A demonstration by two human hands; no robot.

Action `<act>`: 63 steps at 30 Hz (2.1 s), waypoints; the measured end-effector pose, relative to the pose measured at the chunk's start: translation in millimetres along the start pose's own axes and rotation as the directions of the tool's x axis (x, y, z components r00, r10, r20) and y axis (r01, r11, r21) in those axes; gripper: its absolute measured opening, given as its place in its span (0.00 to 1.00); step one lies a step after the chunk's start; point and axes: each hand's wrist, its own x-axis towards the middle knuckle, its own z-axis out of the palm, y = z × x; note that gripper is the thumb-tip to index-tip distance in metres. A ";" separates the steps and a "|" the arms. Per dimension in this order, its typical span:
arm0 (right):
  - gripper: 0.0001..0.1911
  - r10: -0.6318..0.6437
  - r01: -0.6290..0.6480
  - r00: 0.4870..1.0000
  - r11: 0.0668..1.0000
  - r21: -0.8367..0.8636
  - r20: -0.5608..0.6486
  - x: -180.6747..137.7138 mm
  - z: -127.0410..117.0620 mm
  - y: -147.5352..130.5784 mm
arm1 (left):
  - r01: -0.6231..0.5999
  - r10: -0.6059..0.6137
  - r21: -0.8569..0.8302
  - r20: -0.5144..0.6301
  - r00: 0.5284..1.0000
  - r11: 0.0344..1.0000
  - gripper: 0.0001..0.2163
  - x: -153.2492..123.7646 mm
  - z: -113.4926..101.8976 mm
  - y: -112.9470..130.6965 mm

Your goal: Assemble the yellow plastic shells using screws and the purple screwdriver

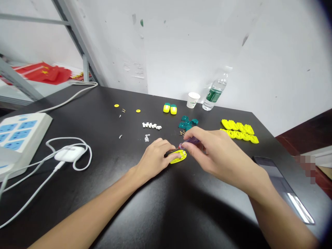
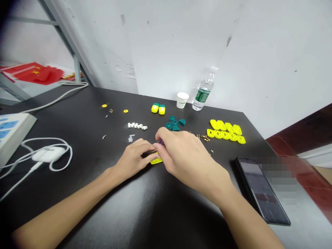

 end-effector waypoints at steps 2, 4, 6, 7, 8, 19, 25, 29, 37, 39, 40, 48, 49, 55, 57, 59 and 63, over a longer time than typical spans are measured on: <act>0.08 0.019 -0.019 1.000 1.000 -0.011 -0.019 0.2 -1.6 1.6 | 0.018 -0.018 -0.012 0.001 1.000 1.000 0.14 0.0 -0.5 1.1; 0.07 0.038 -0.039 0.998 0.999 -0.023 -0.042 0.5 -3.3 2.9 | 0.047 -0.047 -0.017 0.036 0.998 0.999 0.19 0.1 -1.5 2.9; 0.07 0.047 -0.049 0.997 0.998 -0.029 -0.062 0.9 -4.5 4.1 | 0.085 -0.084 -0.005 0.098 0.992 0.996 0.22 0.4 -2.5 4.9; 0.07 0.049 -0.051 0.996 0.998 -0.029 -0.071 1.2 -4.7 4.8 | 0.103 -0.103 0.006 0.131 0.986 0.995 0.23 0.5 -2.9 5.8; 0.06 0.050 -0.052 0.996 0.998 -0.028 -0.081 1.4 -4.9 5.6 | 0.118 -0.119 0.019 0.164 0.979 0.993 0.23 0.6 -3.2 6.7; 0.04 0.205 -0.211 0.952 0.977 -0.003 -0.227 5.0 -17.4 25.3 | 0.109 -0.110 0.019 0.271 0.956 0.994 0.21 0.0 -2.5 8.6; 0.04 0.262 -0.278 0.929 0.960 -0.027 -0.262 9.8 -16.6 37.1 | 0.144 -0.124 -0.046 0.295 0.947 0.989 0.23 -0.7 -2.3 10.3; 0.05 0.268 -0.285 0.929 0.958 -0.030 -0.255 10.3 -15.4 40.5 | 0.200 -0.164 -0.156 0.214 0.963 0.967 0.16 0.1 1.9 4.7; 0.05 0.263 -0.280 0.926 0.960 -0.026 -0.271 9.6 -18.2 44.5 | 0.272 -0.267 -0.068 0.070 0.961 0.960 0.08 39.4 28.2 -19.4; 0.05 0.256 -0.274 0.925 0.961 -0.027 -0.279 8.7 -18.2 44.6 | 0.274 -0.273 -0.046 0.026 0.962 0.961 0.07 53.7 37.0 -25.5; 0.05 0.248 -0.267 0.926 0.963 -0.028 -0.284 8.1 -18.1 44.6 | 0.267 -0.267 -0.036 0.017 0.964 0.963 0.06 59.6 40.9 -28.0; 0.05 0.199 -0.223 0.927 0.974 -0.040 -0.316 6.5 -17.2 46.9 | 0.243 -0.245 0.052 0.040 0.969 0.969 0.08 69.6 53.9 -30.7; 0.05 0.199 -0.222 0.928 0.974 -0.038 -0.315 6.3 -17.2 47.2 | 0.243 -0.245 0.054 0.043 0.969 0.969 0.08 69.6 53.6 -30.0; 0.05 0.198 -0.219 0.930 0.975 -0.036 -0.310 4.8 -18.2 45.8 | 0.286 -0.286 -0.004 0.033 0.958 0.958 0.07 64.2 39.9 -31.3; 0.05 0.190 -0.212 0.931 0.977 -0.037 -0.311 4.3 -18.9 44.3 | 0.320 -0.319 -0.037 0.031 0.947 0.947 0.05 57.0 32.7 -32.0; 0.05 0.183 -0.204 0.932 0.978 -0.038 -0.312 3.8 -19.4 42.8 | 0.370 -0.371 -0.172 0.030 0.928 0.913 0.03 48.1 26.9 -30.9; 0.06 0.184 -0.206 0.933 0.978 -0.039 -0.308 3.0 -19.8 39.4 | 0.407 -0.435 -0.524 0.076 0.897 0.748 0.10 33.2 20.7 -22.9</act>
